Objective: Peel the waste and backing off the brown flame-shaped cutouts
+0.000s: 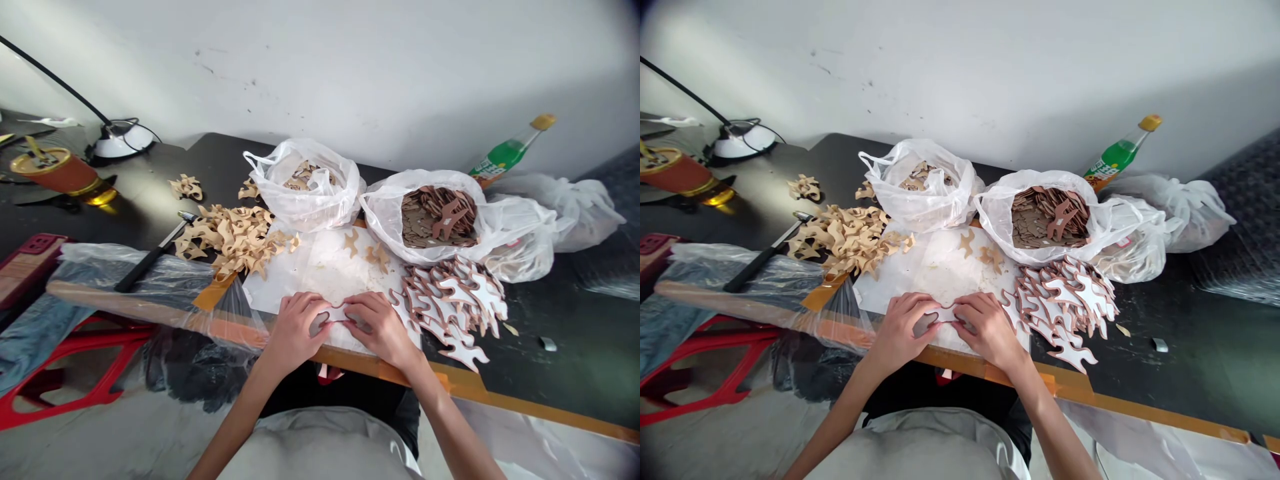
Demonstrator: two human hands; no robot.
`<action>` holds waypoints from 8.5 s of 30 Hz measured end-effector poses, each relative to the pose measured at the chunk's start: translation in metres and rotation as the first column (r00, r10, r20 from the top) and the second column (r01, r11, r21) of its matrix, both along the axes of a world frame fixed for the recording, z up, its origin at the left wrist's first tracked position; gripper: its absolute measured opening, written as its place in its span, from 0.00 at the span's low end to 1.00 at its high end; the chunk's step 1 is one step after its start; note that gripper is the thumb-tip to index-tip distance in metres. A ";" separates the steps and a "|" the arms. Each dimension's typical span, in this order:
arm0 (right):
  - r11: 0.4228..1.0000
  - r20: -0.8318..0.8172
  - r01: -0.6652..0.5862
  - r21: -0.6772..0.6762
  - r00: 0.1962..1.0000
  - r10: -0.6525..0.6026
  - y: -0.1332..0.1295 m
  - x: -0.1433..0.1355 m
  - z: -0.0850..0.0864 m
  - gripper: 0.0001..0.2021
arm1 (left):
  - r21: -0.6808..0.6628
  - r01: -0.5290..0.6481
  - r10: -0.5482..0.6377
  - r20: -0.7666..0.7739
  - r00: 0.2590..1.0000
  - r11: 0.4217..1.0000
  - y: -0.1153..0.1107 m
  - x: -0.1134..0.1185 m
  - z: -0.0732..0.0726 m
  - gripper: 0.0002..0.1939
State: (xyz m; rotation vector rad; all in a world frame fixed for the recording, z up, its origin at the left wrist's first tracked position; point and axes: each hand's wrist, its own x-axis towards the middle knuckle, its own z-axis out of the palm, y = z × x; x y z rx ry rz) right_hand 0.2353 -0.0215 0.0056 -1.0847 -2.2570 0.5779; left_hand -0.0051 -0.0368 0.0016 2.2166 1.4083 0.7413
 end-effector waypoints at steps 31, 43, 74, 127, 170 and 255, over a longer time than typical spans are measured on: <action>0.999 -0.009 -0.001 -0.038 1.000 0.001 0.002 0.001 -0.002 0.07 | 0.000 -0.002 0.002 -0.002 1.000 1.000 0.000 0.001 -0.002 0.12; 0.996 0.215 0.020 0.087 0.976 -0.039 -0.017 -0.002 0.010 0.13 | 0.132 -0.018 0.040 -0.169 0.985 0.991 -0.012 0.009 0.002 0.12; 0.988 0.353 0.063 0.138 0.929 -0.108 -0.051 -0.022 0.000 0.30 | 0.262 0.140 -0.041 -0.350 0.936 0.955 -0.040 -0.016 0.001 0.25; 0.625 -0.078 0.682 0.380 0.697 -0.713 0.001 0.147 0.055 0.19 | 0.304 0.044 0.131 -0.533 0.836 0.952 0.127 -0.039 0.040 0.16; 0.869 -0.025 0.490 -0.070 0.870 -0.493 -0.037 -0.012 0.036 0.18 | -0.466 0.042 0.432 0.848 0.306 0.884 0.007 0.044 0.038 0.17; 0.880 -0.352 0.200 0.431 0.935 -0.040 -0.081 -0.046 0.030 0.19 | -0.486 0.295 0.508 0.862 0.002 0.823 -0.036 0.055 0.066 0.16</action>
